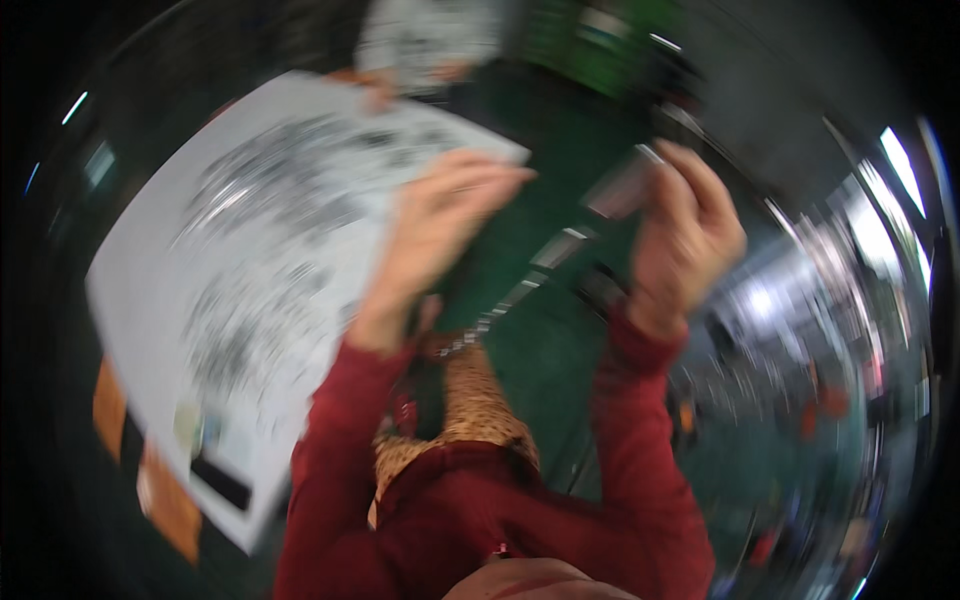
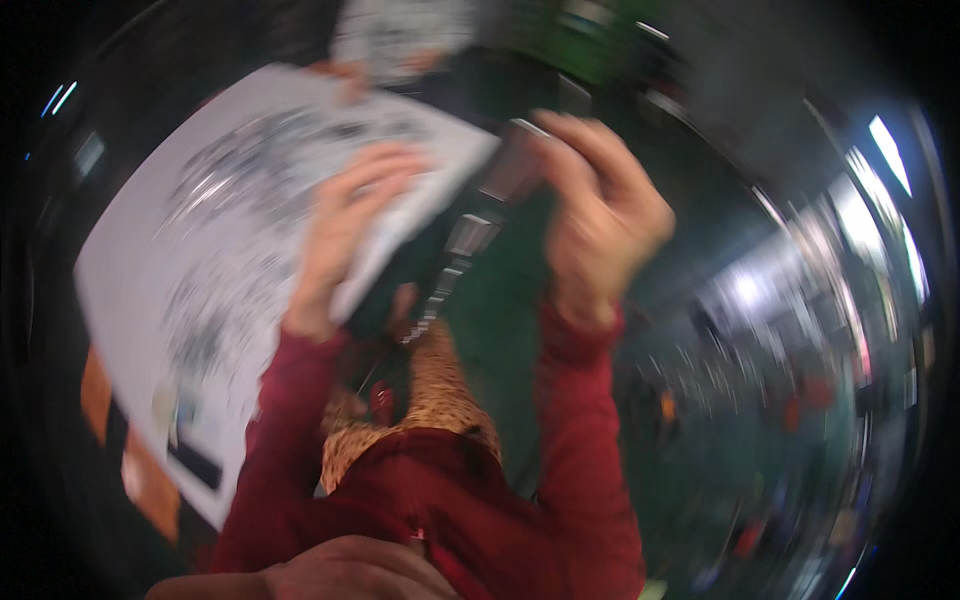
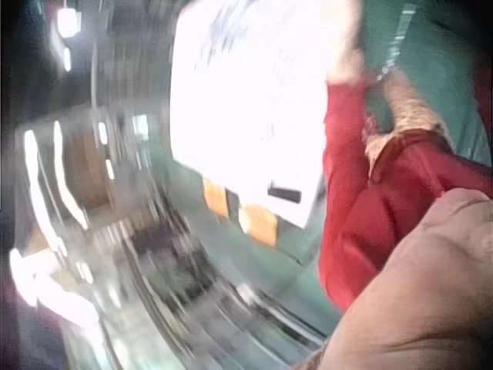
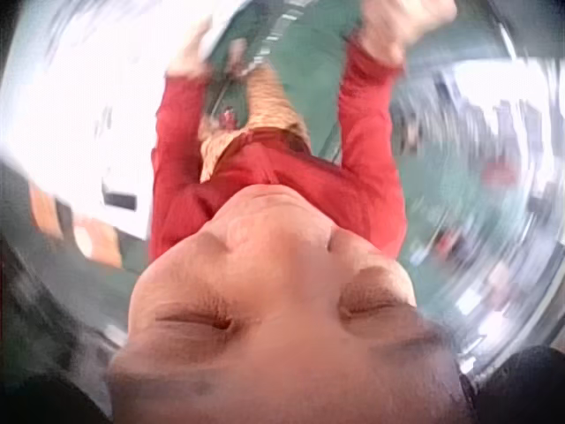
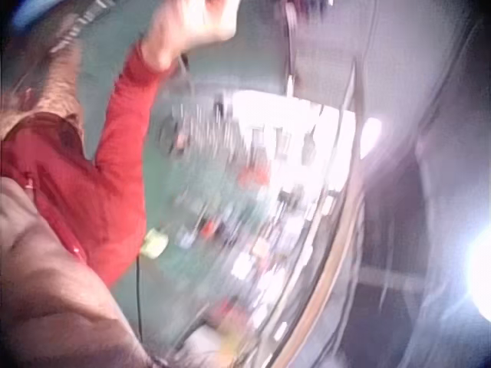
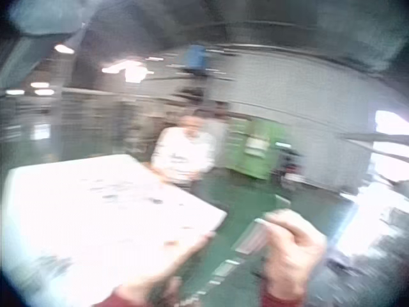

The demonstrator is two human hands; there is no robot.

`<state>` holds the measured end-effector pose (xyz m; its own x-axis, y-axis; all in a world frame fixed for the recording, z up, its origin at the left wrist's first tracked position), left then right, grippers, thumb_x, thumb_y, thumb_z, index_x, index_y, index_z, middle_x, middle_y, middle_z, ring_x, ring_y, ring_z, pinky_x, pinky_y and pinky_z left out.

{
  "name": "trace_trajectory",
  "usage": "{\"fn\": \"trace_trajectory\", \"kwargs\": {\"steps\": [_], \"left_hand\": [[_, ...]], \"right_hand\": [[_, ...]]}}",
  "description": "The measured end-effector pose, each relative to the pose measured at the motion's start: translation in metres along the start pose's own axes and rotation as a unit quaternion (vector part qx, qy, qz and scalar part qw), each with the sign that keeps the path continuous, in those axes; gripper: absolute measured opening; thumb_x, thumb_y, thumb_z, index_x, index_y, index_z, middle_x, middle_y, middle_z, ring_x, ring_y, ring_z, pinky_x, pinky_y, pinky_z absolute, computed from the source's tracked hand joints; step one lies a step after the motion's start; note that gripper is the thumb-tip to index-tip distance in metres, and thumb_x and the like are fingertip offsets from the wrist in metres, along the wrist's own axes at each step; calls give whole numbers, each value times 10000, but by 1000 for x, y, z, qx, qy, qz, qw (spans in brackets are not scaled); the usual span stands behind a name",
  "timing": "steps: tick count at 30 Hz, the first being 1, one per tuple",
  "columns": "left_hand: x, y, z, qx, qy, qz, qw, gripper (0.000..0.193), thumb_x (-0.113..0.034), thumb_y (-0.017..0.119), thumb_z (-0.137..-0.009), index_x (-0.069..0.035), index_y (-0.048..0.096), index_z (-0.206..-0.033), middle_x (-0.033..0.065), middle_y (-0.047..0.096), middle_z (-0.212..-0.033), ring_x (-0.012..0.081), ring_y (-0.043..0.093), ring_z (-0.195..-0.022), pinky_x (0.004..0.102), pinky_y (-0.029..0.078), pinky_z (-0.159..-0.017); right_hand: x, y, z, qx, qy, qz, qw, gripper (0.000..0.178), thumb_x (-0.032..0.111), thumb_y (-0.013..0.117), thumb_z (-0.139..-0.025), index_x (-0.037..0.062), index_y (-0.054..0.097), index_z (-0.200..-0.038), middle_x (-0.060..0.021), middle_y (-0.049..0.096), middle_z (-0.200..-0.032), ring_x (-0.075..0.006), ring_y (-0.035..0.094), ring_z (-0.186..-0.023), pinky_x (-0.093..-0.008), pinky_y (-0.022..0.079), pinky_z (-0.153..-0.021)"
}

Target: The person assembles small metal parts by hand, picking up components from a table and attaching them to a chain. They repeatedly place the assembled chain onto a nearby rack.

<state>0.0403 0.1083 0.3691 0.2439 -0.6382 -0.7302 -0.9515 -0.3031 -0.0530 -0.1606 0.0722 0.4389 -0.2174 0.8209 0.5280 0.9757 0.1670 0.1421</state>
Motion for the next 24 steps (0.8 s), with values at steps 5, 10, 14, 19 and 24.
{"fn": "trace_trajectory", "kwargs": {"steps": [5, 10, 14, 19, 24], "left_hand": [[173, 38, 82, 164, -332, 79, 925, 249, -199, 580, -901, -22, 649, -1062, 18, 625, -978, 95, 559, -887, 240, 463, -787], [247, 45, 151, 259, -450, 39, 854, 236, -215, 583, -902, -72, 640, -1080, -11, 613, -960, 73, 545, -868, 218, 452, -726], [305, 11, 181, 243, -500, -26, 831, 267, -225, 560, -911, -138, 601, -1161, 4, 581, -1112, 135, 508, -1034, 310, 427, -781], [329, -35, 201, 253, -494, 14, 832, 394, -283, 549, -914, -171, 507, -1290, 39, 303, -1455, 232, 290, -1317, 439, 313, -973], [323, -31, 205, 241, -488, 107, 832, 498, -340, 595, -879, -154, 473, -1324, 63, 197, -1506, 247, 71, -1402, 485, 180, -1063]], "right_hand": [[46, -64, -53, -1, -56, -69, 996, 173, -12, 647, -812, -45, 631, -981, -84, 663, -882, -120, 614, -734, -223, 491, -661], [94, -140, -61, -63, -88, 50, 993, 140, 3, 639, -832, -5, 640, -972, -50, 667, -869, -80, 612, -725, -198, 485, -659], [132, -197, -56, -115, -102, 207, 966, 133, 37, 650, -825, 10, 662, -955, -19, 662, -815, -58, 576, -692, -188, 442, -627], [175, -302, -46, -201, -100, 320, 921, 157, 92, 647, -822, 20, 656, -962, -4, 634, -792, -64, 548, -664, -203, 425, -599], [248, -369, -49, -186, -160, 359, 900, 202, 64, 663, -803, -2, 647, -993, -11, 644, -856, -64, 555, -703, -189, 416, -614]]}}
Point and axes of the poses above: each hand's wrist, its own z-axis away from the middle knuckle, its own y-axis out of the palm, x = y × z, the point moved 8 cm from there along -z, towards the middle knuckle
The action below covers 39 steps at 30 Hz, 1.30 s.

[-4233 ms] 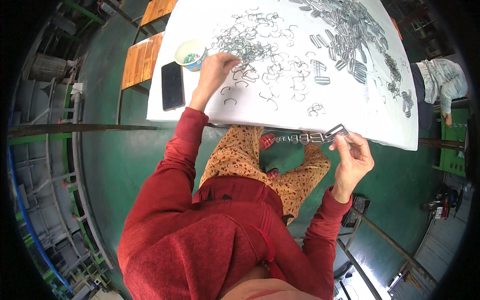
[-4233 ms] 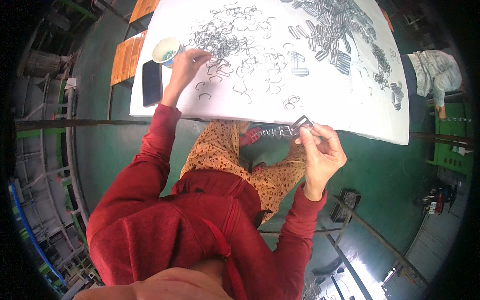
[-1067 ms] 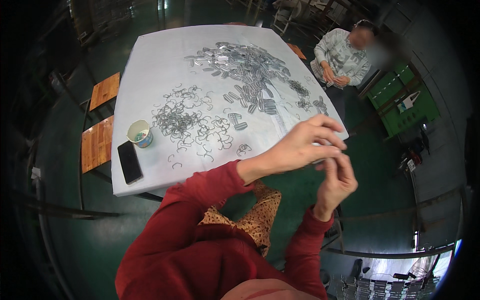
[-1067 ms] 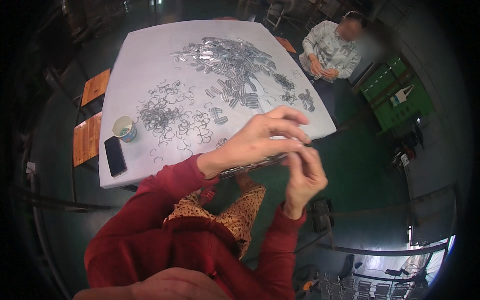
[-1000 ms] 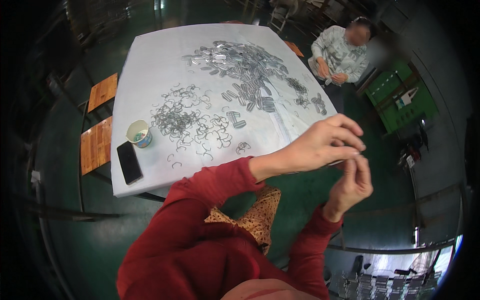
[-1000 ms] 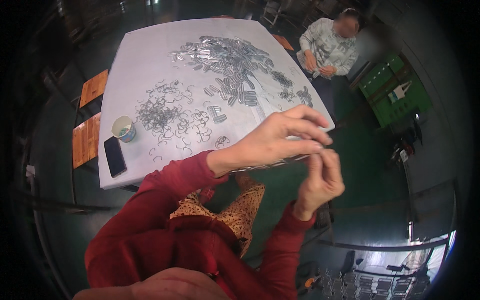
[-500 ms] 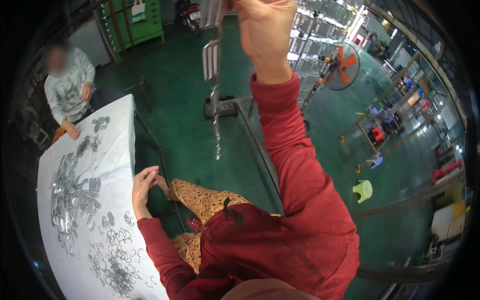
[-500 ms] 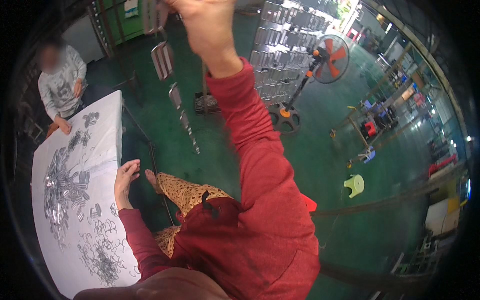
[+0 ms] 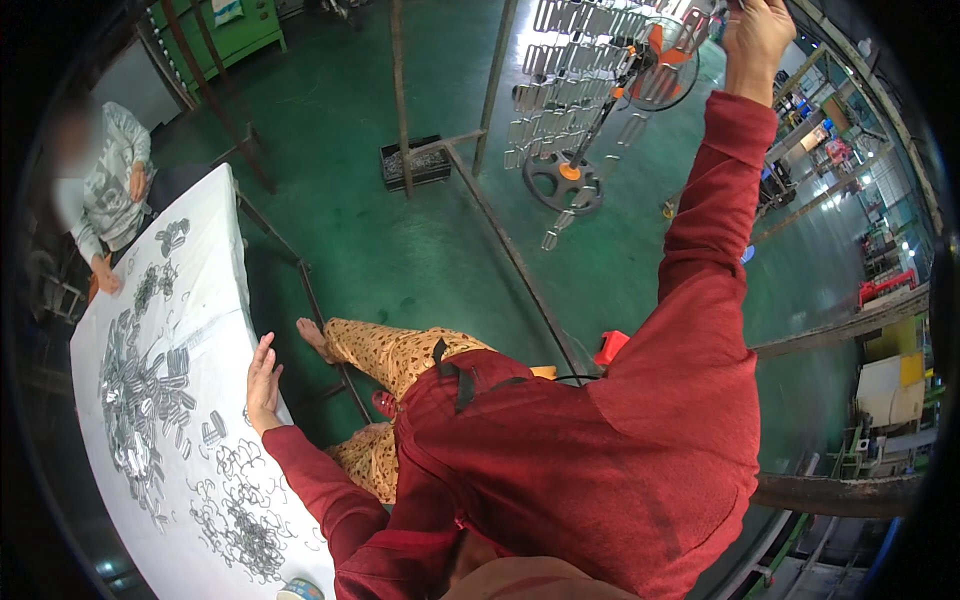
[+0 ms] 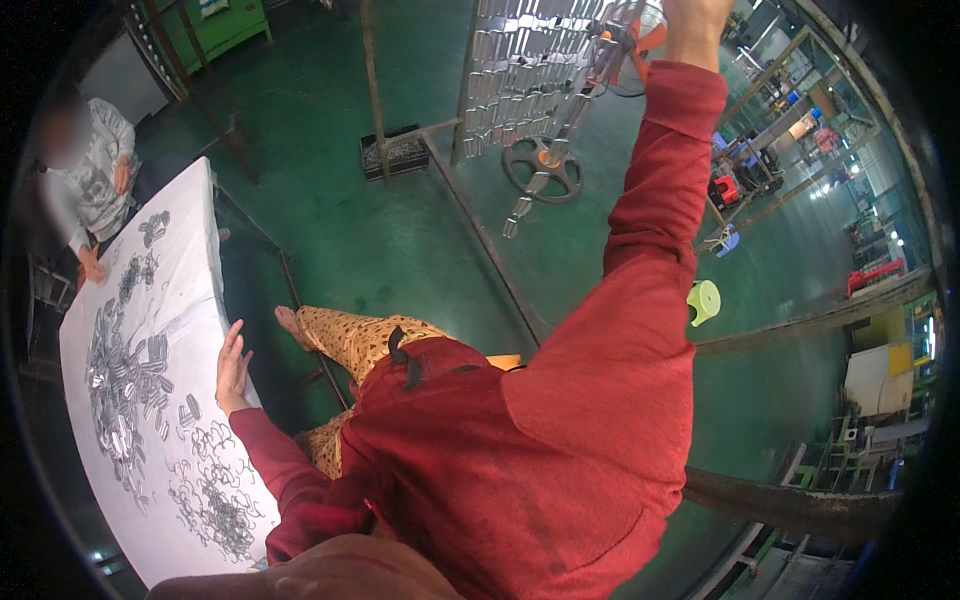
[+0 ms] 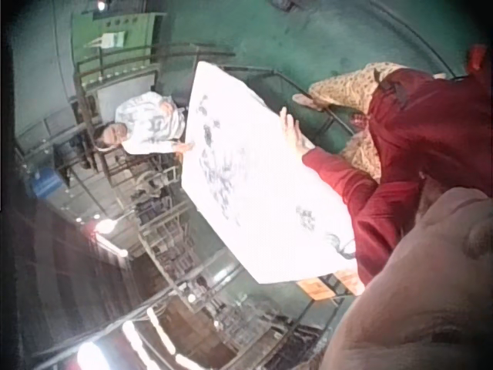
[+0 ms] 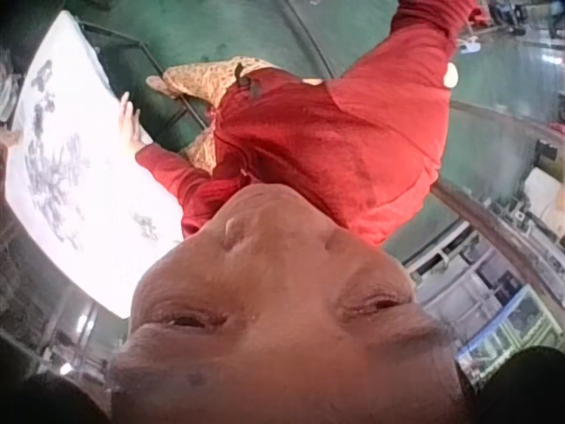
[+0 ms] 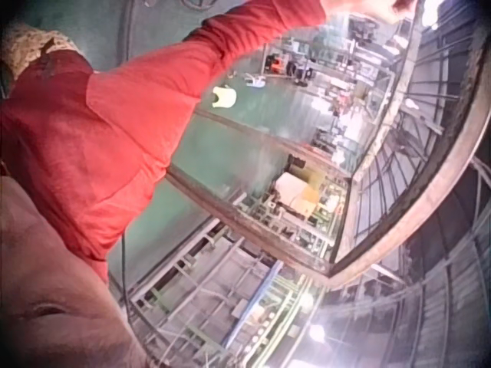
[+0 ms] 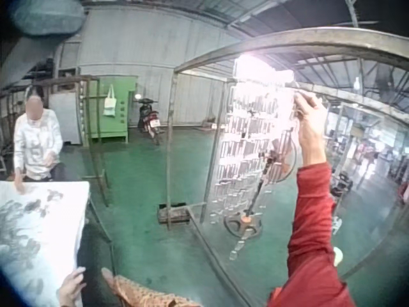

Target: The person assembles small metal parts by hand, picking up components from a table and attaching them to a chain. They repeatedly place the assembled chain onto a nearby rack.

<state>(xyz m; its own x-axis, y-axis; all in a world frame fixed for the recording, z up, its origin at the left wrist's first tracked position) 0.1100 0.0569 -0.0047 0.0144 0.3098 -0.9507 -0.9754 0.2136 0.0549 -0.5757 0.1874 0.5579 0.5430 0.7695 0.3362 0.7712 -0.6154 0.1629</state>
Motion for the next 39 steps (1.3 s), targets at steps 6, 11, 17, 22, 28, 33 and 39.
{"fn": "trace_trajectory", "kwargs": {"steps": [6, 11, 17, 22, 28, 33, 39], "left_hand": [[-15, 14, 13, 7, 8, -25, 1000, 457, -270, 573, -893, -161, 479, -1327, 28, 240, -1496, 169, 238, -1332, 361, 234, -1018], [2, -3, 3, 9, 7, -20, 1000, 470, -273, 580, -888, -164, 470, -1331, 32, 185, -1517, 204, 168, -1366, 425, 192, -1031], [7, -10, 2, 9, -6, -6, 1000, 501, -305, 610, -865, -178, 467, -1328, 41, 74, -1541, 271, -5, -1409, 589, 56, -1061], [6, -2, 4, 6, -19, -4, 1000, 519, -310, 620, -855, -168, 466, -1329, 36, 73, -1544, 253, 41, -1403, 523, 87, -1065], [6, -9, 6, 4, -21, -13, 1000, 530, -321, 623, -852, -162, 462, -1331, 32, 68, -1545, 258, 34, -1404, 527, 91, -1066], [2, 6, 5, -6, -24, -25, 999, 541, -354, 631, -840, -154, 478, -1318, 45, 98, -1540, 245, 59, -1403, 513, 110, -1074], [-15, 25, 3, 64, 112, -52, 990, 653, -248, 537, -908, -6, 227, -1428, 113, 322, -1449, 198, 315, -1319, 301, 283, -1060]], "right_hand": [[-18, -82, -44, -70, -3, 119, 990, 276, 95, 673, -808, 9, 638, -1068, -54, 649, -917, -99, 578, -826, -226, 442, -764], [-50, -132, -94, -163, -3, 96, 982, 173, 42, 731, -761, -14, 663, -911, -55, 669, -818, -95, 591, -657, -200, 463, -578], [-81, -164, -127, -203, 18, 92, 975, 194, 20, 722, -759, -18, 655, -937, -75, 663, -839, -135, 612, -712, -241, 491, -691], [-126, -195, -176, -168, 54, 14, 984, 166, -39, 707, -737, -39, 659, -896, -91, 668, -835, -154, 629, -734, -249, 509, -715], [-121, -168, -167, -106, 122, -56, 985, 138, -36, 695, -737, -35, 664, -872, -89, 662, -824, -161, 626, -733, -269, 508, -700], [-152, -169, -172, -220, 114, 82, 965, 207, -63, 684, -732, -41, 650, -936, -102, 655, -854, -156, 626, -725, -269, 514, -688], [-151, -176, -224, 74, -46, 497, 863, 262, 155, 599, -826, 37, 657, -1052, -47, 646, -869, -132, 579, -710, -246, 460, -606]]}}
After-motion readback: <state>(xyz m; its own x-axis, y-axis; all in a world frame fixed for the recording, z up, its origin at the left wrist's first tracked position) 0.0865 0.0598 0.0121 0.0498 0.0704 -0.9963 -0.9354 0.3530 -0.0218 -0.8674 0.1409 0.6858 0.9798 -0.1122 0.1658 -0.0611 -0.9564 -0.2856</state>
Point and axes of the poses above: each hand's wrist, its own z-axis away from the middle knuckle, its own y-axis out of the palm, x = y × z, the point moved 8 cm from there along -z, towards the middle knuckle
